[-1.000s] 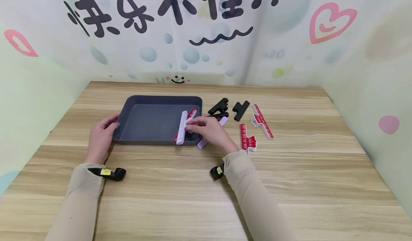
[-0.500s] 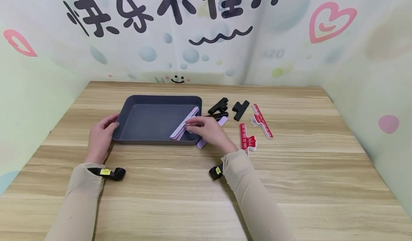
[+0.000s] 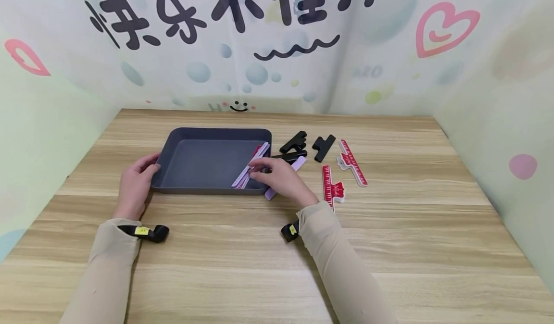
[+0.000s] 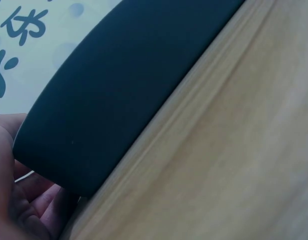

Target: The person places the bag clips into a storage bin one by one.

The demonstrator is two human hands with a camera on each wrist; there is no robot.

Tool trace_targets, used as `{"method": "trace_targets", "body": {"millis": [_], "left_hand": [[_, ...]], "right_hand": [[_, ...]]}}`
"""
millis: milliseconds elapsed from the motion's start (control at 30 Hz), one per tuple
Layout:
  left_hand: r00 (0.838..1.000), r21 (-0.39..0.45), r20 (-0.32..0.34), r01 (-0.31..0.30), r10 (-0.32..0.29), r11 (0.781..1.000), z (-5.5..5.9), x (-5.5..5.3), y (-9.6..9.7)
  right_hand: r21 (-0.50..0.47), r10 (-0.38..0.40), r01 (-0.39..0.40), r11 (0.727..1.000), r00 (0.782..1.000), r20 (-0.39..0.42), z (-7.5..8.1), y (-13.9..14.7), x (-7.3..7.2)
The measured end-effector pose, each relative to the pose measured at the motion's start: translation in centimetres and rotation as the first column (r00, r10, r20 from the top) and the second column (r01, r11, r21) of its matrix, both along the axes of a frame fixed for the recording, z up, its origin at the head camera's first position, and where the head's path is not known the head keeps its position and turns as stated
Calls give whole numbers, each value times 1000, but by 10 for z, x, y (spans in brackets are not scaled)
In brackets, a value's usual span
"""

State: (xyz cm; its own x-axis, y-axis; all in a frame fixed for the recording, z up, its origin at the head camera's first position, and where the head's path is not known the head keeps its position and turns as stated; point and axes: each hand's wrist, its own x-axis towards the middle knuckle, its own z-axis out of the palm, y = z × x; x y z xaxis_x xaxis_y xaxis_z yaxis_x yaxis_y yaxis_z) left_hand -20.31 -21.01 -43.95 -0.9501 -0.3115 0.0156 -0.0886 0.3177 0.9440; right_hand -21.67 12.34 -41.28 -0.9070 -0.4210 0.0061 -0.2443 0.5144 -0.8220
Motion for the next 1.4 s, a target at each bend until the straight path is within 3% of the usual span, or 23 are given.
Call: {"method": "trace_targets", "body": {"millis": [467, 1400], "left_hand": [[1000, -13, -5, -4, 4, 1000, 1, 1, 1], [1000, -6, -4, -7, 7, 1000, -1, 0, 1]], "right_hand": [[143, 45, -34, 989, 996, -78, 2, 0, 2], [184, 82, -72, 980, 995, -49, 3, 2, 3]]}}
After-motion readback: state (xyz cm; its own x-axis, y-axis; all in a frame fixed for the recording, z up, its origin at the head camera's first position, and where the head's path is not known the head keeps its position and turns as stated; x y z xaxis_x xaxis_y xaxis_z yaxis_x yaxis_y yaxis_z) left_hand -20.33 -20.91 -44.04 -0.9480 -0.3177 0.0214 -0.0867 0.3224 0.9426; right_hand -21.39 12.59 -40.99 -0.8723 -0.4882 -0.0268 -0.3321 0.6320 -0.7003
